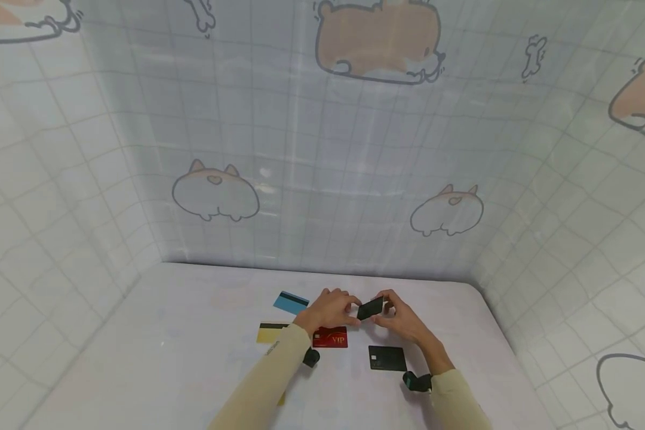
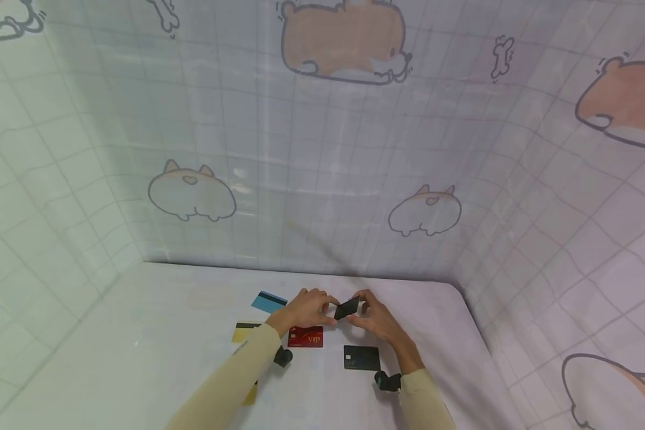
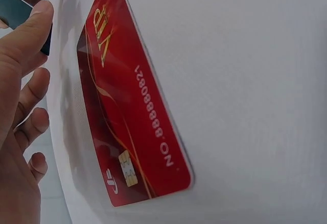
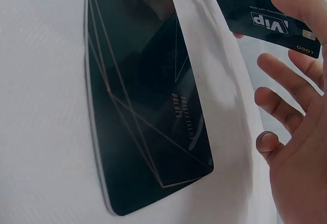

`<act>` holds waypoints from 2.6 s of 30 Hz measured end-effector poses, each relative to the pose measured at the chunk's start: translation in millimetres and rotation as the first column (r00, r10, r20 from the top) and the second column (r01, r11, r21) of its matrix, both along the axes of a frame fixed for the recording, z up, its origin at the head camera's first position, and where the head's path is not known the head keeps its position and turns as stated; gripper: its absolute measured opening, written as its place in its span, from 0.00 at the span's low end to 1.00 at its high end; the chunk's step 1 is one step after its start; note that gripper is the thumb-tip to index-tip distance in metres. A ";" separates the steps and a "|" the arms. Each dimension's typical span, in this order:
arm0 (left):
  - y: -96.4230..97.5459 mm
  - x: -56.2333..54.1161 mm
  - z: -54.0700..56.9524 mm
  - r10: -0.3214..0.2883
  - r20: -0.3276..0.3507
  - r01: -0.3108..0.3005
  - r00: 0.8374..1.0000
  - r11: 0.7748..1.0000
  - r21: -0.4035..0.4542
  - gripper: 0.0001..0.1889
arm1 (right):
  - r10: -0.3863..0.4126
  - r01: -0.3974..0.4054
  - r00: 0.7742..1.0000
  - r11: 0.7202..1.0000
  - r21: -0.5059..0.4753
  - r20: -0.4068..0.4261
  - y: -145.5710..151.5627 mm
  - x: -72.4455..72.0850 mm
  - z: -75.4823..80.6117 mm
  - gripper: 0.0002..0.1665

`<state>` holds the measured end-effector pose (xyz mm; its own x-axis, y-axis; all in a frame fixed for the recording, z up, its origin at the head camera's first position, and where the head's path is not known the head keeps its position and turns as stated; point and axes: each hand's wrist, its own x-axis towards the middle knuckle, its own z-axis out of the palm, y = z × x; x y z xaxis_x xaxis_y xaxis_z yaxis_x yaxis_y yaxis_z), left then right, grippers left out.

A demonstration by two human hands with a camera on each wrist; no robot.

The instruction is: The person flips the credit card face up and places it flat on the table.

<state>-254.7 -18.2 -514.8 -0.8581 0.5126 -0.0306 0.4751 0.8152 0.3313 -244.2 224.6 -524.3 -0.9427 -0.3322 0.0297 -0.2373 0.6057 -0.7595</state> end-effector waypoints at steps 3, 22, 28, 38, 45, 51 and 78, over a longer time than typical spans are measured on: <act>-0.6 0.5 -0.4 -0.008 0.003 0.008 1.000 1.000 -0.002 0.30 | 0.016 -0.016 1.000 1.000 -0.009 -0.007 -0.2 0.5 -3.4 0.32; -5.2 7.1 -3.3 -0.061 -0.023 0.061 0.998 0.998 0.011 0.28 | 0.043 -0.042 0.999 0.990 -0.135 0.006 -7.3 11.7 -1.3 0.29; -8.4 7.9 -2.9 -0.053 -0.012 0.054 0.998 0.998 0.020 0.29 | 0.038 -0.038 0.999 0.989 -0.141 0.000 -7.3 12.9 -0.2 0.32; -9.3 5.6 -2.5 -0.055 -0.005 0.055 0.998 0.997 0.051 0.29 | 0.020 -0.020 1.000 0.986 -0.164 -0.002 -6.7 12.9 0.5 0.29; -9.9 5.6 0.3 -0.040 0.002 0.040 0.999 0.997 0.072 0.31 | 0.023 -0.025 1.000 0.987 -0.160 -0.009 -6.4 13.6 4.0 0.28; -9.4 6.0 3.9 -0.019 0.021 0.017 1.000 0.994 0.105 0.33 | 0.013 -0.015 1.000 0.991 -0.134 -0.021 -4.9 10.6 3.7 0.27; -1.6 -15.9 3.3 0.019 -0.034 -0.015 0.999 0.992 0.125 0.33 | 0.072 -0.053 0.986 0.991 0.125 -0.148 -6.7 -23.9 -1.1 0.34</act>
